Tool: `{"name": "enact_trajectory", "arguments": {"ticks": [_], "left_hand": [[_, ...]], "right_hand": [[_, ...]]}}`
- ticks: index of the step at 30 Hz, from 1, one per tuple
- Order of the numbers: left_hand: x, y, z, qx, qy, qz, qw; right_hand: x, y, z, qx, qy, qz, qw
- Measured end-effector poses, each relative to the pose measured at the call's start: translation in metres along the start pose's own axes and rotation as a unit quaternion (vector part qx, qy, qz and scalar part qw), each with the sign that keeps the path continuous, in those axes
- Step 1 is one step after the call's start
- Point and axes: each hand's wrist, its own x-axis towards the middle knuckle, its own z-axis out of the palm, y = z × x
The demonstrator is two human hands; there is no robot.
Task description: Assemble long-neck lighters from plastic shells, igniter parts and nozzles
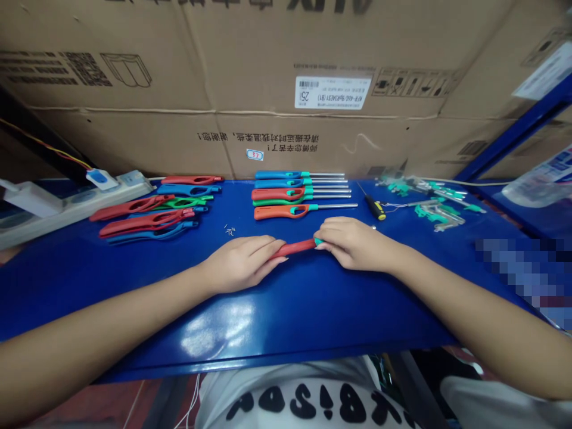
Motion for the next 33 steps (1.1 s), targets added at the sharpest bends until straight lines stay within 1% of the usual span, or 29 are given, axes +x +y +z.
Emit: {"name": "enact_trajectory", "arguments": {"ticks": [3, 5, 10, 13, 14, 16, 19, 22, 24, 25, 27, 28, 29, 30, 31, 32, 33], "left_hand": [[0.0, 0.0, -0.001, -0.017, -0.009, -0.005, 1.0], [0.001, 0.0, -0.001, -0.048, -0.014, -0.017, 0.999], [0.002, -0.001, -0.001, -0.122, -0.027, -0.079, 0.989], [0.004, -0.002, -0.003, -0.14, -0.035, -0.093, 0.985], [0.005, -0.003, -0.003, -0.144, -0.045, -0.094, 0.984], [0.008, -0.003, -0.003, -0.148, -0.08, -0.102, 0.98], [0.016, -0.001, -0.002, -0.139, -0.134, -0.133, 0.972], [0.02, 0.002, -0.002, -0.106, -0.151, -0.146, 0.972], [0.021, 0.003, -0.003, -0.084, -0.159, -0.147, 0.973], [0.02, 0.003, -0.003, -0.075, -0.162, -0.15, 0.972], [0.018, 0.002, -0.004, -0.062, -0.162, -0.158, 0.972], [0.017, 0.002, -0.005, -0.059, -0.161, -0.162, 0.972], [0.016, 0.002, -0.005, -0.06, -0.16, -0.165, 0.971], [0.016, 0.002, -0.004, -0.066, -0.159, -0.167, 0.971], [0.015, 0.002, -0.004, -0.077, -0.157, -0.168, 0.97], [0.014, 0.002, -0.003, -0.091, -0.155, -0.169, 0.969], [0.014, 0.002, -0.002, -0.105, -0.152, -0.168, 0.968]], "right_hand": [[0.001, -0.002, 0.002, 0.042, -0.007, 0.025, 0.999], [0.002, -0.004, 0.006, 0.041, 0.001, 0.027, 0.999], [0.002, -0.004, 0.016, -0.034, 0.043, -0.003, 0.998], [0.001, -0.003, 0.018, -0.057, 0.067, -0.008, 0.996], [0.001, -0.003, 0.018, -0.066, 0.066, -0.006, 0.996], [0.0, -0.003, 0.015, -0.089, 0.044, 0.005, 0.995], [-0.001, -0.002, 0.006, -0.116, -0.016, 0.052, 0.992], [-0.003, 0.001, -0.002, -0.134, -0.068, 0.106, 0.983], [-0.005, 0.006, -0.008, -0.12, -0.086, 0.131, 0.98], [-0.007, 0.01, -0.011, -0.093, -0.088, 0.138, 0.982], [-0.012, 0.02, -0.019, 0.0, -0.074, 0.141, 0.987], [-0.015, 0.025, -0.024, 0.045, -0.056, 0.143, 0.987], [-0.018, 0.031, -0.03, 0.063, -0.037, 0.151, 0.986], [-0.021, 0.036, -0.035, 0.046, -0.012, 0.173, 0.984], [-0.025, 0.04, -0.041, -0.003, 0.005, 0.205, 0.979], [-0.029, 0.044, -0.045, -0.071, 0.004, 0.256, 0.964], [-0.032, 0.048, -0.048, -0.133, -0.003, 0.314, 0.94]]}}
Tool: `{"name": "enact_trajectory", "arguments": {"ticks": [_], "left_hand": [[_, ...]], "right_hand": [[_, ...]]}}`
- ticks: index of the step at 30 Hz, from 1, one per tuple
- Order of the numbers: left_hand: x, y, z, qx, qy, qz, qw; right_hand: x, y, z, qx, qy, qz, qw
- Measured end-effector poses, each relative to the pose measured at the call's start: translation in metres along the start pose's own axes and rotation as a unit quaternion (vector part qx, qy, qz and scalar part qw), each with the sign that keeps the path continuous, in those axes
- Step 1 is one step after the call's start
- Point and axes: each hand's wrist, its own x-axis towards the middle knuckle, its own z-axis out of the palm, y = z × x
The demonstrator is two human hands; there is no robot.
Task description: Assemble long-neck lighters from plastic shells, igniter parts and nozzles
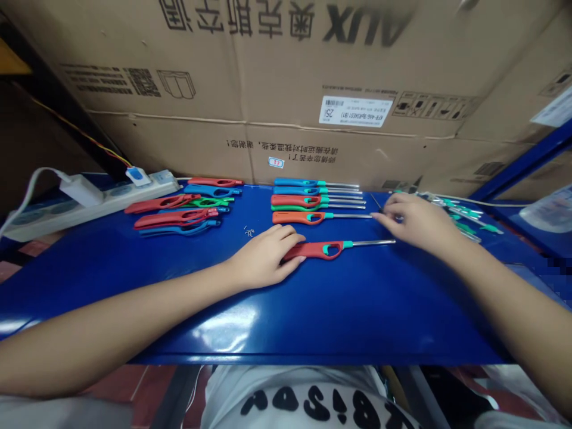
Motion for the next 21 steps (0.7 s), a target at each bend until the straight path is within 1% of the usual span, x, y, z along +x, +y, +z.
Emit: {"name": "enact_trajectory", "arguments": {"ticks": [1, 3, 7, 8, 9, 10, 11, 13, 14, 16, 17, 18, 19, 20, 21], "left_hand": [[0.0, 0.0, 0.001, -0.012, 0.002, 0.003, 1.0], [-0.001, 0.001, 0.001, -0.026, 0.005, 0.009, 1.0], [-0.002, 0.004, 0.0, -0.038, 0.007, 0.015, 0.999], [-0.002, 0.004, 0.0, -0.045, 0.008, 0.017, 0.999], [-0.002, 0.005, 0.0, -0.054, 0.01, 0.019, 0.998], [-0.002, 0.005, 0.001, -0.064, 0.012, 0.022, 0.998], [-0.002, 0.004, 0.001, -0.076, 0.013, 0.025, 0.997], [-0.001, 0.003, 0.003, -0.101, 0.016, 0.028, 0.994], [-0.001, 0.002, 0.005, -0.113, 0.021, 0.027, 0.993], [0.0, 0.001, 0.007, -0.13, 0.032, 0.02, 0.991], [0.0, 0.0, 0.007, -0.136, 0.037, 0.016, 0.99], [0.0, 0.0, 0.008, -0.141, 0.04, 0.013, 0.989], [0.0, -0.001, 0.008, -0.147, 0.041, 0.011, 0.988], [0.0, -0.001, 0.009, -0.152, 0.04, 0.012, 0.988], [0.0, -0.001, 0.009, -0.156, 0.038, 0.014, 0.987]], "right_hand": [[-0.001, 0.004, 0.0, -0.05, 0.002, 0.053, 0.997], [-0.004, 0.01, 0.002, -0.092, -0.026, 0.11, 0.989], [-0.007, 0.012, 0.011, -0.068, -0.111, 0.136, 0.982], [-0.006, 0.011, 0.011, -0.058, -0.115, 0.145, 0.981], [-0.004, 0.01, 0.009, -0.048, -0.104, 0.156, 0.981], [-0.002, 0.008, 0.007, -0.035, -0.075, 0.169, 0.982], [0.001, 0.006, 0.003, -0.02, -0.03, 0.183, 0.983], [0.007, 0.0, -0.002, 0.034, 0.083, 0.184, 0.979], [0.01, -0.004, -0.004, 0.07, 0.141, 0.174, 0.972], [0.017, -0.017, -0.001, 0.15, 0.259, 0.143, 0.944], [0.02, -0.026, 0.001, 0.187, 0.304, 0.121, 0.926], [0.023, -0.037, 0.005, 0.217, 0.359, 0.104, 0.902], [0.025, -0.048, 0.009, 0.253, 0.375, 0.075, 0.888], [0.027, -0.061, 0.013, 0.298, 0.372, 0.046, 0.878], [0.03, -0.074, 0.016, 0.358, 0.34, 0.029, 0.869]]}}
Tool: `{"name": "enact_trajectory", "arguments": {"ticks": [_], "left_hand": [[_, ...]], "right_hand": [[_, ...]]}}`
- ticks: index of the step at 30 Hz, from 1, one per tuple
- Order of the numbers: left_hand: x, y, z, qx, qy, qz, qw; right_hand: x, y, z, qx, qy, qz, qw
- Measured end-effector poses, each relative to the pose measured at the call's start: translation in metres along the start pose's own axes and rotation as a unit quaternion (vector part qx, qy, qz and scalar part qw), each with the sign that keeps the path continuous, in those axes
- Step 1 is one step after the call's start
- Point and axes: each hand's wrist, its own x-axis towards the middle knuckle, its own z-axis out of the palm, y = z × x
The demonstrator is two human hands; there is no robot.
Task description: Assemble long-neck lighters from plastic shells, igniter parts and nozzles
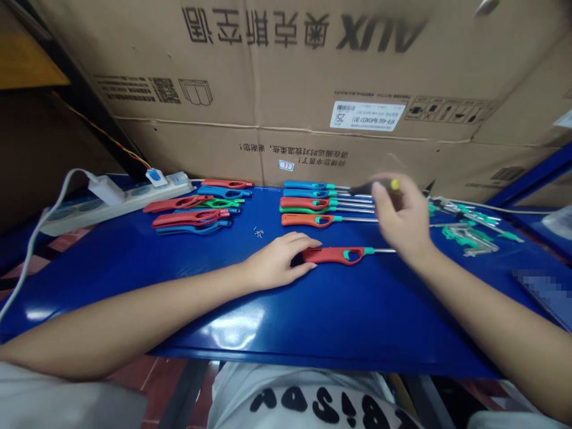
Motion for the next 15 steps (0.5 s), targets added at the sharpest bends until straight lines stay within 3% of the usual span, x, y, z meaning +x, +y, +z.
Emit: {"name": "enact_trajectory", "arguments": {"ticks": [3, 6, 11, 15], "left_hand": [[0.0, -0.001, 0.001, -0.006, -0.006, 0.014, 1.0], [0.0, -0.001, 0.002, 0.003, -0.008, 0.031, 0.999], [-0.001, 0.0, 0.003, 0.018, 0.005, 0.055, 0.998], [0.0, 0.0, 0.002, 0.007, -0.001, 0.073, 0.997]], "right_hand": [[-0.01, -0.021, 0.029, 0.142, -0.152, 0.117, 0.971], [-0.017, -0.035, 0.051, 0.211, -0.238, 0.147, 0.937], [-0.024, -0.041, 0.076, 0.268, -0.284, 0.167, 0.905], [-0.028, -0.034, 0.084, 0.253, -0.266, 0.138, 0.92]]}}
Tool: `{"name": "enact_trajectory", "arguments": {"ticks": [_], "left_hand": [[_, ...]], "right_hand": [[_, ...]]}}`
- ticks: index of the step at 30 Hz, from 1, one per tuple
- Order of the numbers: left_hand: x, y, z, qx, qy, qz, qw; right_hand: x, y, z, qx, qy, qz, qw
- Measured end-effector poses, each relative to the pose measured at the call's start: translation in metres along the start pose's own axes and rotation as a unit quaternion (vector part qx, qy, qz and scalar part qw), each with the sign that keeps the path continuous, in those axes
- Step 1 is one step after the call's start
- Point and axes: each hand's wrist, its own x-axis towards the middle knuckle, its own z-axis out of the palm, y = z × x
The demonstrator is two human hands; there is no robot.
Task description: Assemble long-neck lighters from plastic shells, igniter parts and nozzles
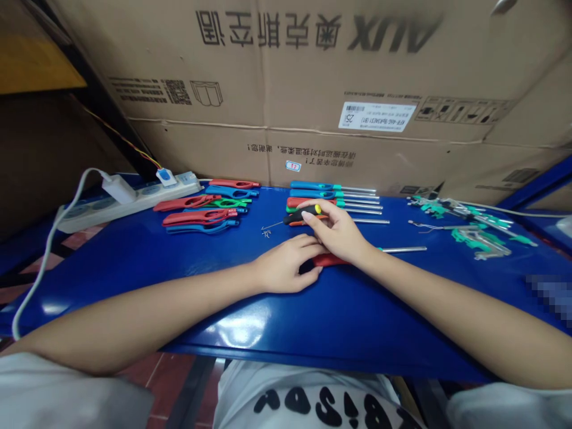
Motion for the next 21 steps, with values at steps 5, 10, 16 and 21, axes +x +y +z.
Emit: {"name": "enact_trajectory", "arguments": {"ticks": [5, 10, 16, 21], "left_hand": [[0.0, -0.001, 0.001, 0.001, 0.001, -0.003, 1.0], [0.0, -0.001, 0.0, -0.005, -0.001, -0.008, 1.0], [0.001, 0.0, 0.0, -0.029, -0.025, 0.006, 0.999], [0.002, 0.002, -0.001, -0.05, -0.022, 0.006, 0.998]], "right_hand": [[-0.002, 0.003, -0.004, -0.004, 0.001, 0.013, 1.0], [-0.005, -0.011, -0.012, 0.049, 0.045, 0.034, 0.997], [-0.012, -0.032, -0.039, 0.279, 0.138, 0.144, 0.939], [-0.02, -0.035, -0.063, 0.371, 0.166, 0.205, 0.89]]}}
